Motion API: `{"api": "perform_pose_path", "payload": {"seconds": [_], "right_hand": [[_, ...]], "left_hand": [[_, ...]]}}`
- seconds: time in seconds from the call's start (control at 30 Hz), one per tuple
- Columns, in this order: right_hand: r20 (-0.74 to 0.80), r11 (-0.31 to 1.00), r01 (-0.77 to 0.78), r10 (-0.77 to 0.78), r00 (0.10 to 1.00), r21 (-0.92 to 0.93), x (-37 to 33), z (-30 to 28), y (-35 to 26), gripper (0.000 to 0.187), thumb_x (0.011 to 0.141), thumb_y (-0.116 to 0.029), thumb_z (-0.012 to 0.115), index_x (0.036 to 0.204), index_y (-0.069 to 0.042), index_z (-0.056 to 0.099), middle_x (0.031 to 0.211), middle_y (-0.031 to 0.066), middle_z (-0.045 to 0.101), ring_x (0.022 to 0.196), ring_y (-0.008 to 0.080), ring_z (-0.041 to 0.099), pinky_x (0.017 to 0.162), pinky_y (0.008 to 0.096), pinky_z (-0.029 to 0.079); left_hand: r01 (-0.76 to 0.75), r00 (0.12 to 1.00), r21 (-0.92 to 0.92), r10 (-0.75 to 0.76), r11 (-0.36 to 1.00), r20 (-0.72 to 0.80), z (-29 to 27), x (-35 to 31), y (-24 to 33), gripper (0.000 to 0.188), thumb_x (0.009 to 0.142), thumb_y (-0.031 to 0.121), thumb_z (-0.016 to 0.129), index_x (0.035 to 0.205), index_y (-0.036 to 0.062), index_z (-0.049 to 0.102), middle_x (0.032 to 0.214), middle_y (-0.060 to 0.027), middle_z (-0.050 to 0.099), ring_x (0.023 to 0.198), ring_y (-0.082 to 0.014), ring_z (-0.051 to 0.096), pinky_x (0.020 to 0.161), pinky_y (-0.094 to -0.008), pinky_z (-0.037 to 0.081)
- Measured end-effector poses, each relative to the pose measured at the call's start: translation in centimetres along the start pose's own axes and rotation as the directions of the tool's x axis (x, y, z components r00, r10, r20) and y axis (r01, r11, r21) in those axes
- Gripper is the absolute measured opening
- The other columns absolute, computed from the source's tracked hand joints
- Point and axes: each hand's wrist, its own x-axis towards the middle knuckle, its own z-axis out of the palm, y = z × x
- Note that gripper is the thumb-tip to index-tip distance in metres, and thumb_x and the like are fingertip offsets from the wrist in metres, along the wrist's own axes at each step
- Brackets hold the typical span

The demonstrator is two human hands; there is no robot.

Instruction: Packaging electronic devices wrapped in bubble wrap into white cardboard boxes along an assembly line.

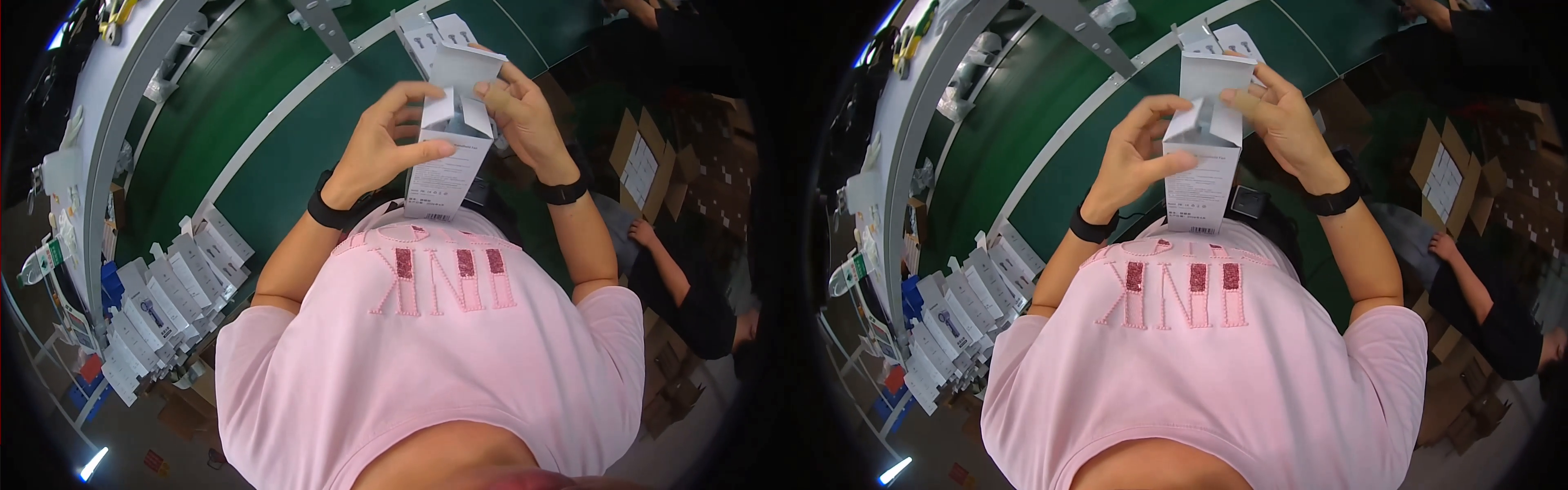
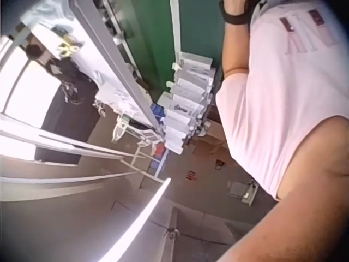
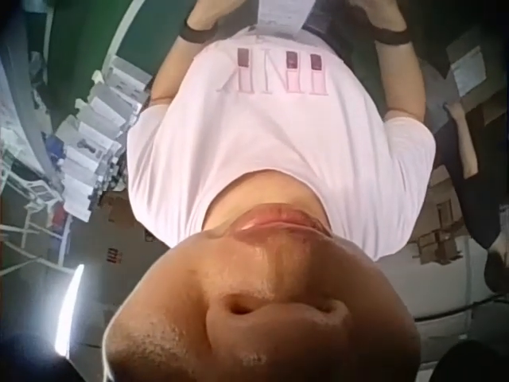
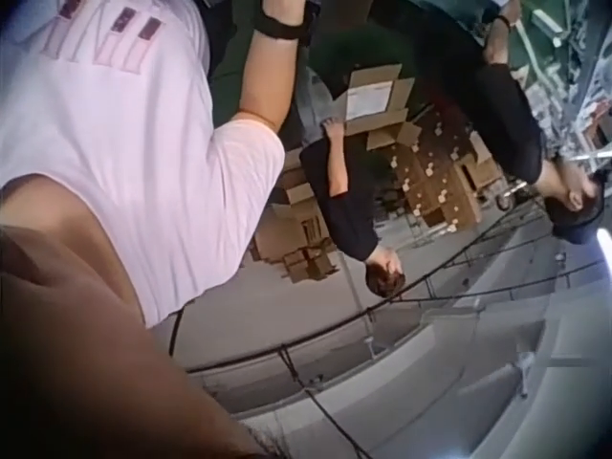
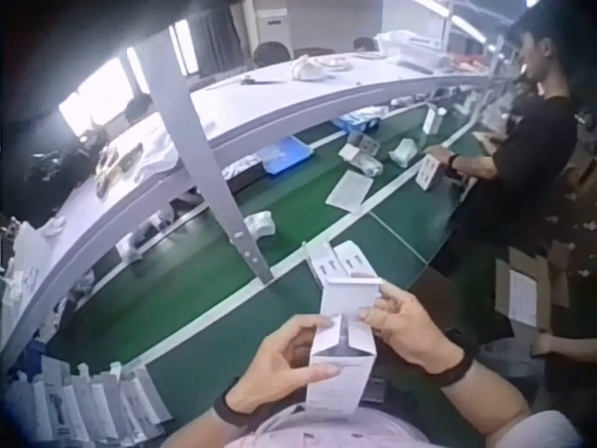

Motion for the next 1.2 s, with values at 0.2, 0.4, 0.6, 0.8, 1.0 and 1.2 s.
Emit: {"api": "perform_pose_path", "payload": {"seconds": [0.2,0.4,0.6,0.8,1.0,1.2], "right_hand": [[0.227,0.916,0.068,0.026,0.974,-0.395,0.9,-3.5,0.5,0.043,0.088,-0.012,0.064,0.130,-0.004,0.057,0.123,0.0104,0.061,0.108,0.0183,0.059,0.093,0.0326,0.047],[0.258,0.901,0.081,0.035,0.966,-0.426,1.9,-5.7,-1.1,0.028,0.093,-0.013,0.059,0.119,-0.005,0.066,0.122,0.0116,0.063,0.109,0.0168,0.059,0.092,0.0289,0.046],[0.378,0.713,0.358,-0.139,0.915,-0.603,2.5,-6.5,-2.2,0.028,0.093,-0.013,0.058,0.119,-0.007,0.066,0.120,0.0134,0.063,0.111,0.0231,0.059,0.096,0.0330,0.044],[0.471,0.561,0.431,-0.080,0.878,-0.707,2.3,-7.7,-2.7,0.041,0.085,-0.012,0.065,0.126,-0.009,0.061,0.135,0.0134,0.053,0.126,0.0303,0.047,0.105,0.0376,0.038],[0.245,0.866,-0.013,0.156,0.957,-0.500,4.3,-8.2,-3.6,0.062,0.073,-0.009,0.078,0.130,-0.004,0.055,0.137,0.0119,0.045,0.123,0.0210,0.046,0.103,0.0328,0.037],[-0.114,0.711,0.093,-0.239,0.964,-0.697,10.1,-17.2,-5.2,0.054,0.079,-0.008,0.074,0.128,0.002,0.055,0.123,0.0101,0.058,0.109,0.0168,0.055,0.093,0.0289,0.045]], "left_hand": [[0.096,0.994,0.170,-0.085,0.981,-0.073,1.4,2.1,-2.2,0.053,0.075,0.020,0.081,0.115,-0.0021,0.056,0.118,-0.0151,0.058,0.102,-0.0190,0.061,0.082,-0.0319,0.054],[0.063,0.964,-0.058,-0.076,0.996,-0.254,3.6,4.2,-2.5,0.065,0.069,0.015,0.085,0.119,0.0003,0.047,0.117,-0.0152,0.059,0.100,-0.0220,0.062,0.078,-0.0316,0.054],[0.106,0.974,-0.002,-0.105,0.994,-0.200,3.8,6.7,-3.5,0.066,0.067,0.015,0.087,0.119,0.0038,0.048,0.119,-0.0137,0.059,0.097,-0.0191,0.061,0.076,-0.0290,0.053],[0.143,0.973,-0.056,-0.151,0.988,-0.173,3.6,7.8,-4.3,0.066,0.068,0.013,0.086,0.122,0.0046,0.049,0.120,-0.0122,0.058,0.096,-0.0179,0.061,0.077,-0.0285,0.053],[0.122,0.961,-0.091,-0.140,0.988,-0.238,3.4,8.1,-4.7,0.073,0.069,0.009,0.084,0.131,0.0064,0.045,0.127,-0.0120,0.052,0.102,-0.0185,0.058,0.084,-0.0313,0.051],[0.396,0.628,0.235,-0.076,0.888,-0.774,-10.6,5.3,-6.0,0.079,0.081,0.032,0.074,0.144,0.0042,0.035,0.136,-0.0193,0.047,0.126,-0.0296,0.045,0.102,-0.0391,0.040]]}}
